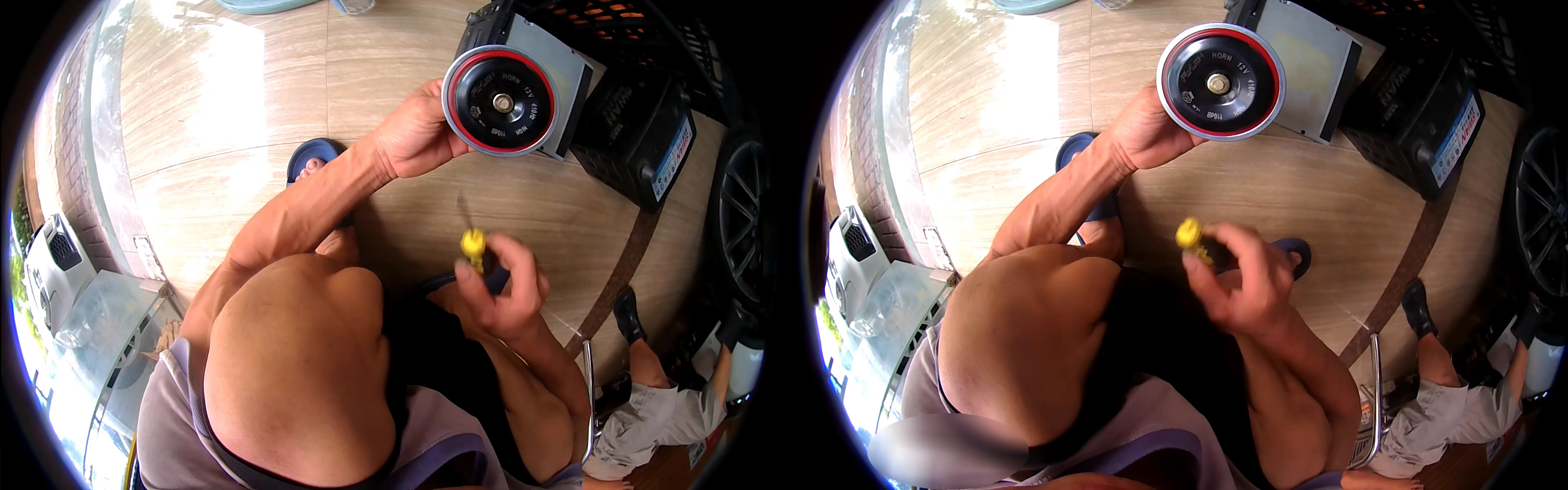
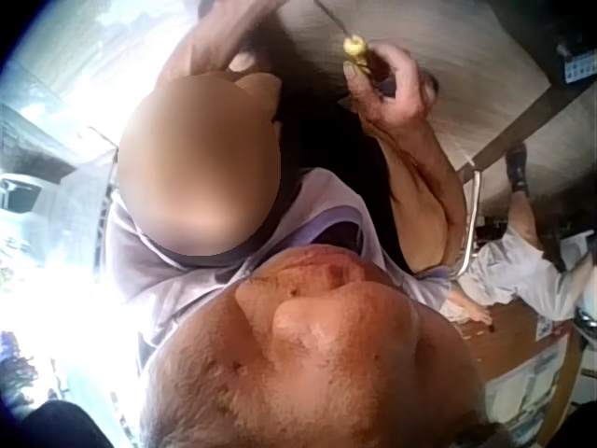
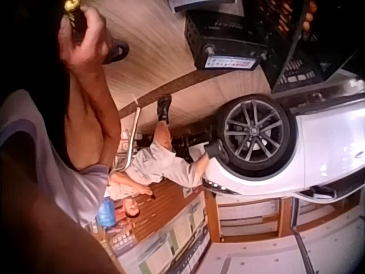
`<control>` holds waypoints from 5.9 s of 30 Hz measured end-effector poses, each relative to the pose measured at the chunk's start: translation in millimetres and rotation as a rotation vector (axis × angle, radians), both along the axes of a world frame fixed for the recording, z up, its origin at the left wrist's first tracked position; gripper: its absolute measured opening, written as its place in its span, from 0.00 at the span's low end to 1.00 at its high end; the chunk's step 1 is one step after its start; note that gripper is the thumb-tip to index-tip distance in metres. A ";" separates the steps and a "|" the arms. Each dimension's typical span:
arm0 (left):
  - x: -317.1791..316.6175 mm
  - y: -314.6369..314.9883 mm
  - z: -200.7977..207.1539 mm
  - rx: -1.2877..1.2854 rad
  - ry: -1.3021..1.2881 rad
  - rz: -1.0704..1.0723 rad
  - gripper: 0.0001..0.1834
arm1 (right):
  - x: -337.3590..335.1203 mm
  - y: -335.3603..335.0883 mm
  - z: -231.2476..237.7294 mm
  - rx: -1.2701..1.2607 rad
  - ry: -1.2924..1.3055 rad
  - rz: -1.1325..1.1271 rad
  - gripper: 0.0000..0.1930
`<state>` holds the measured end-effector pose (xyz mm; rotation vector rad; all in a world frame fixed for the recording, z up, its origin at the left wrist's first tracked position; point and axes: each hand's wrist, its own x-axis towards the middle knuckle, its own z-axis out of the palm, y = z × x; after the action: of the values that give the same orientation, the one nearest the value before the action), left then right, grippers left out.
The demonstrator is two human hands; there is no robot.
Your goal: The person uses a screwdriver to tighten or adjust the back of a car horn while holding it by hand.
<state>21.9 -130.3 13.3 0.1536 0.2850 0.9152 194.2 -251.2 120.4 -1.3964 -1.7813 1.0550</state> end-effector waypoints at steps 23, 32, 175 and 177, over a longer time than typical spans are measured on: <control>1.8 -3.0 4.0 -0.005 -0.098 0.021 0.16 | 0.2 8.3 -2.3 0.320 0.000 0.186 0.20; 1.8 -1.5 5.2 0.015 0.051 -0.016 0.24 | 1.3 1.4 -2.6 0.038 0.002 0.066 0.21; 10.9 -3.2 4.7 -0.067 0.296 -0.018 0.14 | 81.1 47.5 10.7 -0.699 0.451 0.019 0.29; 10.3 -1.6 1.5 -0.024 0.306 -0.021 0.18 | 79.5 47.8 12.6 -0.644 0.485 -0.030 0.29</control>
<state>32.2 -131.9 14.9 0.2744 0.5766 0.8665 273.8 -203.4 133.0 -1.3396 -1.1049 1.8696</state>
